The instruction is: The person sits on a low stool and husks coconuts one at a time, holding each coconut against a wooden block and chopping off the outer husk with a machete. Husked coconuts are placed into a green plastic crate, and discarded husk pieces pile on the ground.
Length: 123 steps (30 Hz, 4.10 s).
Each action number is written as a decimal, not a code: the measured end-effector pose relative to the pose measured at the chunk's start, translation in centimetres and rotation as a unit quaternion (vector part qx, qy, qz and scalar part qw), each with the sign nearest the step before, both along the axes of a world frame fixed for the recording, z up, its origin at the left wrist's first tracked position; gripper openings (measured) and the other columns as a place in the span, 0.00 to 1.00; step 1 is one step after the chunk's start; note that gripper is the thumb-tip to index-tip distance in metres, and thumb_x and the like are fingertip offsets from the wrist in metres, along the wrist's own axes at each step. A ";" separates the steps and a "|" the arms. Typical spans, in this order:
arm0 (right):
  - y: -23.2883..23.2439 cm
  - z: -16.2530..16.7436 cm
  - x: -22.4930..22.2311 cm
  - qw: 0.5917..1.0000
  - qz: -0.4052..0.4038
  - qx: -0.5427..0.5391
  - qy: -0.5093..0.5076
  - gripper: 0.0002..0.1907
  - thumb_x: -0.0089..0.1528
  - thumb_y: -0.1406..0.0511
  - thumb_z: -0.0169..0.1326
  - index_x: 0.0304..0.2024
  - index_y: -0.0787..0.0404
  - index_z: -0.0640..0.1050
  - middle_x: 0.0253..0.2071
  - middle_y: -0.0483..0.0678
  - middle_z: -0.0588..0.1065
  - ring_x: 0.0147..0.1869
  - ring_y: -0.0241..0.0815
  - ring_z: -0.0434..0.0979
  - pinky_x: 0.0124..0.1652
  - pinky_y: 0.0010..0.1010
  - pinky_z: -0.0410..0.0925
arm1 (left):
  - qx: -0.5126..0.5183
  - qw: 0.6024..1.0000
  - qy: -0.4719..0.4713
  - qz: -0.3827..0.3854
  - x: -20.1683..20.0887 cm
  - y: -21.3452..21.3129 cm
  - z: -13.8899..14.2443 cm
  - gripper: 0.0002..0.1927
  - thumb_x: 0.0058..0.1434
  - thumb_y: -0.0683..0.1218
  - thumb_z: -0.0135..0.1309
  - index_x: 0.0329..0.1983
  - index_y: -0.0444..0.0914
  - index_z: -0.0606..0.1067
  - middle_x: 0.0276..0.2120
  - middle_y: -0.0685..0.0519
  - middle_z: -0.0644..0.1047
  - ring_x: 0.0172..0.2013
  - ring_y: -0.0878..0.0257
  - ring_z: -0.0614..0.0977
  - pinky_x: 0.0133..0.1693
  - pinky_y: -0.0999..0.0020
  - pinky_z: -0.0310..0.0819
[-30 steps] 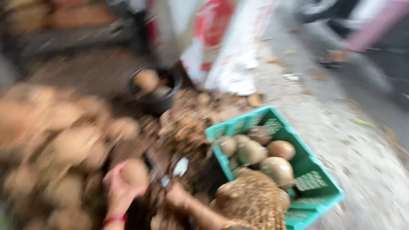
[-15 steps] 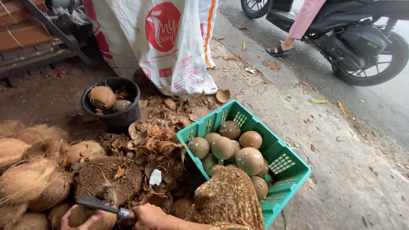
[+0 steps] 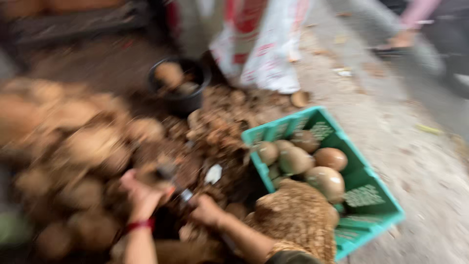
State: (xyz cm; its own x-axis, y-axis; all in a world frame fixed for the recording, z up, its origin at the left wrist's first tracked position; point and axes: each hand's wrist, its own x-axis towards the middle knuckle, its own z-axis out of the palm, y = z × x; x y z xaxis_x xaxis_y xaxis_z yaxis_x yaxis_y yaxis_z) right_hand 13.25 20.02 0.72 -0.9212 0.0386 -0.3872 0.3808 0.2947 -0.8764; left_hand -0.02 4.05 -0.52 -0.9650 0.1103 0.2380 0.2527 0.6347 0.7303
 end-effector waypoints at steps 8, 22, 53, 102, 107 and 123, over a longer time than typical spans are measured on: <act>1.0 9.7 0.8 0.965 -0.069 -0.115 0.225 0.05 0.58 0.71 0.59 0.31 0.63 0.74 0.24 0.43 0.72 0.23 0.32 0.71 0.21 0.28 0.65 | -0.098 0.978 -0.185 0.021 0.9 -0.2 0.8 0.57 0.25 0.46 0.79 0.63 0.60 0.65 0.69 0.50 0.58 0.64 0.42 0.65 0.56 0.38 0.71; 1.1 4.7 0.1 0.993 -0.062 -0.086 0.043 0.09 0.55 0.73 0.59 0.29 0.59 0.71 0.23 0.43 0.72 0.20 0.34 0.69 0.18 0.27 0.65 | -0.151 0.985 -0.076 -0.032 1.6 -2.5 -0.4 0.64 0.20 0.43 0.80 0.64 0.58 0.61 0.69 0.54 0.57 0.69 0.43 0.59 0.54 0.37 0.76; 0.4 -3.5 -0.8 0.994 0.026 -0.017 -0.109 0.09 0.59 0.74 0.51 0.39 0.60 0.78 0.28 0.47 0.75 0.29 0.39 0.74 0.29 0.35 0.69 | -0.048 0.950 -0.301 0.075 1.5 -2.8 3.1 0.65 0.27 0.55 0.82 0.68 0.52 0.56 0.62 0.46 0.62 0.60 0.48 0.73 0.62 0.48 0.75; -1.6 2.6 0.0 0.986 -0.080 -0.035 0.139 0.09 0.58 0.71 0.58 0.30 0.61 0.70 0.23 0.42 0.72 0.23 0.31 0.68 0.22 0.26 0.63 | -0.049 0.947 -0.311 0.066 1.5 -4.1 1.0 0.58 0.29 0.50 0.79 0.64 0.56 0.58 0.66 0.49 0.63 0.59 0.48 0.75 0.55 0.47 0.79; -1.2 -0.3 -1.1 0.983 -0.009 -0.142 -0.112 0.07 0.55 0.73 0.58 0.31 0.60 0.71 0.21 0.44 0.69 0.19 0.36 0.68 0.19 0.29 0.63 | 0.003 0.986 -0.167 0.019 2.1 -5.9 -0.6 0.60 0.24 0.52 0.79 0.64 0.57 0.61 0.63 0.48 0.68 0.62 0.49 0.73 0.61 0.47 0.74; -1.4 2.0 1.0 0.980 -0.029 -0.170 -0.099 0.14 0.54 0.76 0.59 0.29 0.61 0.66 0.19 0.45 0.70 0.15 0.36 0.67 0.16 0.30 0.63 | -0.037 0.958 -0.283 -0.030 1.8 -4.9 -0.2 0.71 0.24 0.48 0.81 0.70 0.63 0.51 0.71 0.46 0.55 0.65 0.45 0.67 0.64 0.47 0.68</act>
